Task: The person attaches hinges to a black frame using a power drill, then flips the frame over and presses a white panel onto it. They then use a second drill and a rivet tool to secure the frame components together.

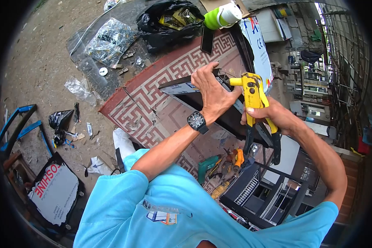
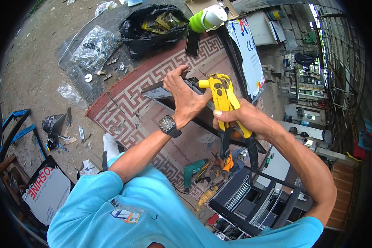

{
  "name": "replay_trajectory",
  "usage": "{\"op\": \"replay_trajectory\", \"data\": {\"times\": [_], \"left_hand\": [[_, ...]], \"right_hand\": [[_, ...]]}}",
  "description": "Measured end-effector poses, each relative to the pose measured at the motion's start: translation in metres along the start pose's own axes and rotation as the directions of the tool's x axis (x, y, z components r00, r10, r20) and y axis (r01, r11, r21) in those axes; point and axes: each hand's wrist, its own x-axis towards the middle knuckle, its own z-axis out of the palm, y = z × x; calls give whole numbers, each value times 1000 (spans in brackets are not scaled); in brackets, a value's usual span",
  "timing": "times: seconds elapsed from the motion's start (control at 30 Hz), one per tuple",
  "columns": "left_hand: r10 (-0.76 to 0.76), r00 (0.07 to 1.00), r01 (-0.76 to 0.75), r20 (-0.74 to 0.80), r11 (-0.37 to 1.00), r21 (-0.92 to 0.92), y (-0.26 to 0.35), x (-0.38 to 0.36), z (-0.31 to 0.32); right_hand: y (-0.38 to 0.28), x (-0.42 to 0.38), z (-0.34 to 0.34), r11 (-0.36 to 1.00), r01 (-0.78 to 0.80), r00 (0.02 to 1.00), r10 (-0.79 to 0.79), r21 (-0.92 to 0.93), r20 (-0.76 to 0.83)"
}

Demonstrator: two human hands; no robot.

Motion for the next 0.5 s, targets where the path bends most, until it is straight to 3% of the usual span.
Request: {"op": "replay_trajectory", "data": {"times": [0.17, 0.27, 0.3, 0.43, 0.5], "left_hand": [[33, 999, -33, 0, 999, -41, -2, -2, -3], [9, 1000, -9, 5, 999, -51, -3, -5, -2], [2, 1000, -1, 13, 999, -51, -3, -5, -2], [15, 1000, -14, 15, 998, -60, -4, -4, -2], [43, 999, -43, 3, 998, -52, -3, -1, 1]], "right_hand": [[5, 3, 5, 992, -7, 999, 2, -124, -41], [10, 6, 7, 988, 80, 996, -85, -135, -34], [9, 7, 11, 971, 108, 990, -125, -213, -68], [24, 16, 31, 974, 224, 948, -214, 15, -235], [25, 17, 31, 974, 227, 945, -218, 11, -243]]}}
